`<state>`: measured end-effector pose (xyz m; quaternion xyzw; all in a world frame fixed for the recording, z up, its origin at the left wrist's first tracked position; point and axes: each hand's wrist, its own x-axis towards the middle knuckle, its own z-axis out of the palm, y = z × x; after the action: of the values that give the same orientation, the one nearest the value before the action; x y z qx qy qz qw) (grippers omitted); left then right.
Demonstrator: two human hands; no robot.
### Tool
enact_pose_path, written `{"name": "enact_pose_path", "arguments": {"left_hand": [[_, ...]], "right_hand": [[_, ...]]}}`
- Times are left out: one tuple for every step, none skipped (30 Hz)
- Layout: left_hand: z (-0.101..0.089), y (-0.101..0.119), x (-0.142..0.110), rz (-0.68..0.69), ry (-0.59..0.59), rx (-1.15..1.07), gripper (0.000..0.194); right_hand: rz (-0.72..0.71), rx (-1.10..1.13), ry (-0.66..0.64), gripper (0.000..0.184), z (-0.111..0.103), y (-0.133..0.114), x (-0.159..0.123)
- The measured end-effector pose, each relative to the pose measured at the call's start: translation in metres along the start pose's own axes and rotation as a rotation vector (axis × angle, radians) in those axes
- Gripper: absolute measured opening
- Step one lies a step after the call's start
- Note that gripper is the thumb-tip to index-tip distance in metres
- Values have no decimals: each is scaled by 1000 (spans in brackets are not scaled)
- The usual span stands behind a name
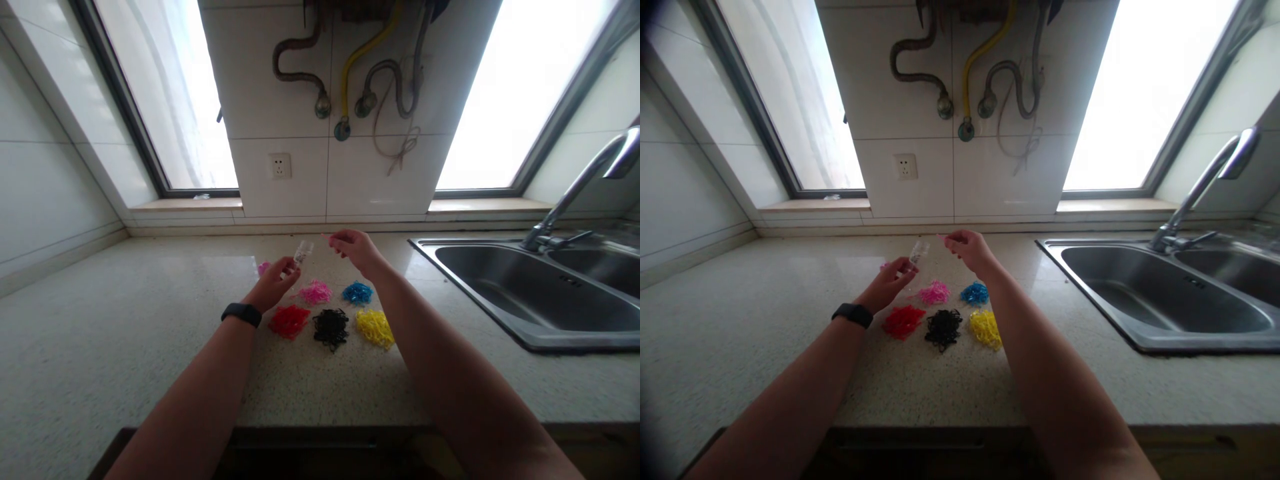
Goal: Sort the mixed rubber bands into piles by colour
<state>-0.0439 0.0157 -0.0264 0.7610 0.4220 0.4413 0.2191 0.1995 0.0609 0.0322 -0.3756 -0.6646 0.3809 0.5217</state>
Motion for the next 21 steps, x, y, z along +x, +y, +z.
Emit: {"name": "enact_pose_path", "arguments": {"left_hand": [[1,0,0,7,-11,0,22],[1,-1,-1,12,-21,3,22],[2,-1,-1,18,-29,8,23],[2,-1,-2,23,-39,11,23],[3,0,-2,25,-46,11,23],[4,0,-2,25,-51,7,23],[4,1,-3,24,-56,1,24],[5,2,-3,23,-62,-7,24],[5,2,-3,22,-65,-14,24],[5,3,-2,21,-67,-22,25],[6,4,-2,21,-67,-29,26],[6,5,-2,22,-66,-35,26],[6,5,-3,21,-63,-38,26],[6,6,-3,21,-58,-40,26],[6,6,-3,21,-55,-41,26],[6,6,-3,22,-53,-41,26],[6,6,-3,25,-52,-39,26],[6,6,-3,28,-51,-35,26],[5,6,-3,31,-51,-30,26],[5,6,-3,34,-51,-22,26],[5,6,-3,35,-51,-14,26]], "right_hand": [[-3,40,11,29,1,-3,-1],[-9,77,17,30,3,-7,-2],[-15,108,21,30,4,-9,-3],[-19,132,21,31,6,-12,-4],[-23,145,16,31,8,-14,-5],[-24,148,6,30,9,-15,-6],[-26,144,-5,30,11,-16,-7],[-28,135,-17,29,12,-16,-7],[-29,125,-26,28,13,-15,-7],[-26,115,-33,28,14,-14,-7],[-21,106,-37,27,15,-13,-7],[-15,100,-40,27,16,-11,-6],[-9,93,-43,28,17,-10,-6],[-2,86,-46,28,18,-8,-6],[1,79,-47,29,18,-7,-5],[3,71,-47,29,18,-6,-5],[3,64,-48,30,19,-6,-5],[3,56,-49,30,18,-5,-5],[1,48,-51,30,18,-5,-4],[-1,43,-53,31,18,-4,-4],[-2,38,-53,31,17,-4,-4]]}}
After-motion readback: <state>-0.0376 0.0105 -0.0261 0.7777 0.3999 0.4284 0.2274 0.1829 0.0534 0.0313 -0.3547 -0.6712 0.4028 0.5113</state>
